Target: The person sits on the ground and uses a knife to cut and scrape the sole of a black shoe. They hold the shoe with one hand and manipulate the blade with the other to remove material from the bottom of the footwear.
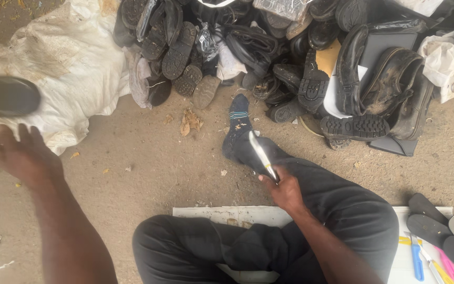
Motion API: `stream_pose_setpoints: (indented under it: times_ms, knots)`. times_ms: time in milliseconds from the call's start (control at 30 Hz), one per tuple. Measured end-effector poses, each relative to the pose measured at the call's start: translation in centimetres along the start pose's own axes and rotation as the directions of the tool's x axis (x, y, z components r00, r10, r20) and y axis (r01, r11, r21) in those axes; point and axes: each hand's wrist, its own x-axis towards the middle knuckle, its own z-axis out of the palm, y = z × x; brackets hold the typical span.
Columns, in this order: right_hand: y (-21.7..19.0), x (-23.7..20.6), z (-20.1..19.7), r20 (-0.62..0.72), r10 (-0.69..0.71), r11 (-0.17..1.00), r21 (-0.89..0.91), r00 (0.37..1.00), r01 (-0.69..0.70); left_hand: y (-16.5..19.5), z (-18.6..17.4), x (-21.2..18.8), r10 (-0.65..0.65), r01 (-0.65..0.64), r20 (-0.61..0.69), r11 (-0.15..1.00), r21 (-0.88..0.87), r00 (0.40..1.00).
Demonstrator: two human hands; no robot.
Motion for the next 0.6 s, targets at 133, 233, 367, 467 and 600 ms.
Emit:
stream_pose_setpoints:
  times_ms: [133, 233, 367, 467, 600]
  knots:
    - [-1.1, 6.1, -2.6, -0.415, -0.001, 0.993, -0.106, 0.910, -0.048, -2.0, 5.3, -1.9, -0.220, 0.127, 0.235, 0.927, 0.353, 0.947]
    - [-2.8, 14.1, -6.1, -0.479, -0.339, 0.810, -0.587, 0.810, -0.009, -9.0, 6.7, -13.3, -0.357, 0.165, 0.467, 0.901, 0.402, 0.809]
    - [-4.6, 20.8, -8.0, -0.411, -0.381, 0.582, -0.802, 0.828, -0.131, -16.8, 2.9, -28.0, -0.576, 0.359, 0.584, 0.816, 0.453, 0.573]
    - [-5.7, 20.6, -7.9, -0.390, -0.205, 0.702, -0.698, 0.898, -0.142, -19.1, -0.7, -32.9, -0.661, 0.482, 0.521, 0.750, 0.452, 0.540]
    - [-5.1, 13.8, -7.6, -0.432, 0.012, 0.917, -0.355, 0.902, -0.183, -19.1, -1.2, -32.4, -0.711, 0.558, 0.472, 0.702, 0.442, 0.521]
